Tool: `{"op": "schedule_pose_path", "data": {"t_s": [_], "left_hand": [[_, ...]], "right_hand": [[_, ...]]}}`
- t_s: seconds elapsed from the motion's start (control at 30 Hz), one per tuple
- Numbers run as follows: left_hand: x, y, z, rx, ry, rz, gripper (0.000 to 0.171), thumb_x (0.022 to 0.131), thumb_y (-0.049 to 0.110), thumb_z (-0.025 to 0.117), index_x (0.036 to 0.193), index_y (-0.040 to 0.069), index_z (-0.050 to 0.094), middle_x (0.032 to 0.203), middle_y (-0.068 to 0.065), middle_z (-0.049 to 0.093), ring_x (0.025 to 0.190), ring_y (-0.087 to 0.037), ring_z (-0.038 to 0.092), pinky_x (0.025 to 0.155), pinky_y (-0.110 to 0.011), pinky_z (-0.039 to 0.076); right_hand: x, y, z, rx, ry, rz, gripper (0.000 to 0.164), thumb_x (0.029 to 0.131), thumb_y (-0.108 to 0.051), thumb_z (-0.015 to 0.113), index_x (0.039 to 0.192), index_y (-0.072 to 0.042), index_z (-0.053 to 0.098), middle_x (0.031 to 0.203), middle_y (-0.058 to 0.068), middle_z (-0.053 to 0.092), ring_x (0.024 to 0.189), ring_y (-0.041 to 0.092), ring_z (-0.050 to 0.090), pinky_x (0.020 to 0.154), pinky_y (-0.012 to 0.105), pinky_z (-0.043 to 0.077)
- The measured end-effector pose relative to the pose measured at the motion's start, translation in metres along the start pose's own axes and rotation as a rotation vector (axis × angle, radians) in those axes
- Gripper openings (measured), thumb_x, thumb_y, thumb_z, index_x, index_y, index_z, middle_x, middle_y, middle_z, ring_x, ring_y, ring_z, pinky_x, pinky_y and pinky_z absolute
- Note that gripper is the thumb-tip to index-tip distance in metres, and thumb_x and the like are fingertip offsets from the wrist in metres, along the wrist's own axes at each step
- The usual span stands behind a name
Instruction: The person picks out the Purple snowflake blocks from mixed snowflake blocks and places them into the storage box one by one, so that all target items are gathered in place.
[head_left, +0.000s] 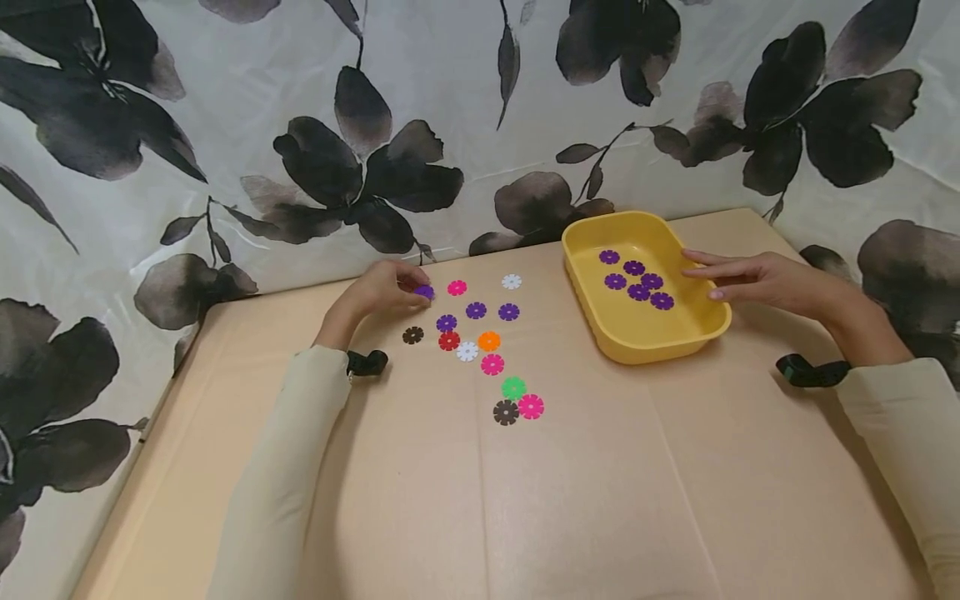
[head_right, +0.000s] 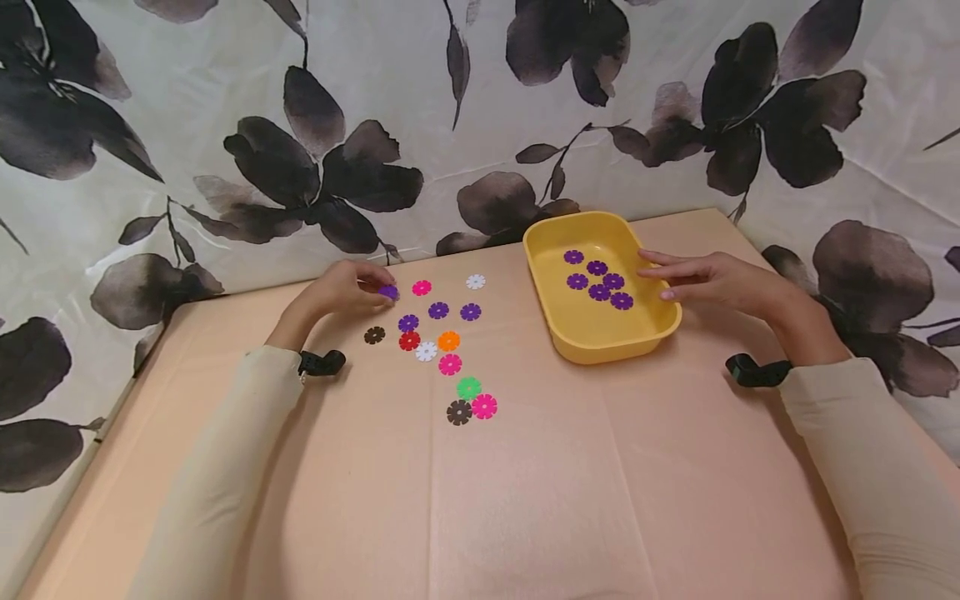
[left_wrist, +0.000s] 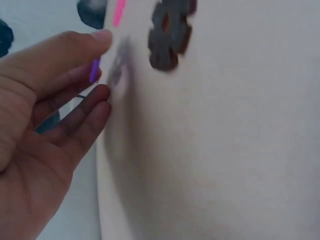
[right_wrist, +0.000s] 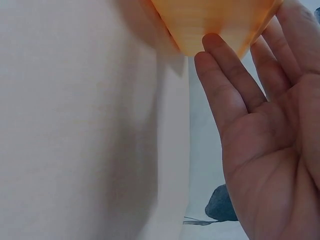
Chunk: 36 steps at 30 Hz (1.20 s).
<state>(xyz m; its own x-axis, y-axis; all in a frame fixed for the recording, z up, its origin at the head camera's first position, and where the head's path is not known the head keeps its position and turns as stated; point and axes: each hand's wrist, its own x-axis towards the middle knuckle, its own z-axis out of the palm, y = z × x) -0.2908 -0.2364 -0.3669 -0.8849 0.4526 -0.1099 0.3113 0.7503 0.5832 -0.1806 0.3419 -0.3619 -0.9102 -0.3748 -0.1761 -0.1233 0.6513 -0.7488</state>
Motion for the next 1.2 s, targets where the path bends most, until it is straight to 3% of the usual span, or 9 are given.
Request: {"op": "schedule_pose_path", "data": {"t_s": [0.2, 0.4, 0.63, 0.97, 1.2], "left_hand": [[-0.013, 0.014, 0.001, -0.107, 0.056, 0.029, 0.039, 0.088, 0.013, 0.081, 0.125, 0.004, 0.071, 0.123, -0.014, 0.071, 0.114, -0.03, 0.066, 0.104, -0.043, 0.052], [-0.025, 0.025, 0.004, -0.127, 0.109, 0.079, 0.039, 0.089, 0.013, 0.081, 0.126, 0.007, 0.071, 0.12, -0.011, 0.072, 0.112, -0.027, 0.068, 0.102, -0.041, 0.054], [-0.034, 0.031, 0.007, -0.168, 0.162, 0.083, 0.042, 0.09, 0.019, 0.08, 0.129, 0.008, 0.07, 0.119, -0.009, 0.071, 0.106, -0.024, 0.066, 0.099, -0.039, 0.055], [-0.038, 0.043, 0.016, -0.255, 0.194, 0.148, 0.04, 0.09, 0.02, 0.079, 0.127, 0.008, 0.071, 0.119, -0.01, 0.07, 0.107, -0.023, 0.066, 0.1, -0.037, 0.055], [-0.037, 0.052, 0.021, -0.285, 0.192, 0.199, 0.039, 0.09, 0.024, 0.08, 0.127, 0.012, 0.073, 0.119, -0.007, 0.072, 0.103, -0.022, 0.069, 0.092, -0.028, 0.057]], "right_hand": [[0.001, 0.0, 0.0, 0.014, -0.003, 0.001, 0.05, 0.099, -0.022, 0.068, 0.147, -0.013, 0.054, 0.167, -0.004, 0.025, 0.157, 0.028, 0.013, 0.111, 0.075, 0.024], [0.0, 0.0, 0.0, 0.007, -0.007, 0.005, 0.05, 0.099, -0.023, 0.068, 0.147, -0.014, 0.055, 0.167, -0.004, 0.025, 0.156, 0.035, 0.012, 0.112, 0.075, 0.024], [-0.001, -0.002, 0.001, -0.006, -0.006, 0.004, 0.05, 0.1, -0.023, 0.068, 0.147, -0.013, 0.055, 0.168, -0.002, 0.025, 0.155, 0.035, 0.014, 0.111, 0.074, 0.026], [-0.001, -0.002, 0.001, 0.008, -0.012, -0.003, 0.05, 0.1, -0.022, 0.067, 0.147, -0.013, 0.054, 0.167, -0.006, 0.024, 0.156, 0.029, 0.014, 0.112, 0.073, 0.026], [0.0, -0.002, 0.0, 0.024, -0.019, -0.001, 0.049, 0.1, -0.022, 0.067, 0.147, -0.012, 0.054, 0.167, -0.007, 0.024, 0.156, 0.03, 0.013, 0.112, 0.075, 0.024]]}}
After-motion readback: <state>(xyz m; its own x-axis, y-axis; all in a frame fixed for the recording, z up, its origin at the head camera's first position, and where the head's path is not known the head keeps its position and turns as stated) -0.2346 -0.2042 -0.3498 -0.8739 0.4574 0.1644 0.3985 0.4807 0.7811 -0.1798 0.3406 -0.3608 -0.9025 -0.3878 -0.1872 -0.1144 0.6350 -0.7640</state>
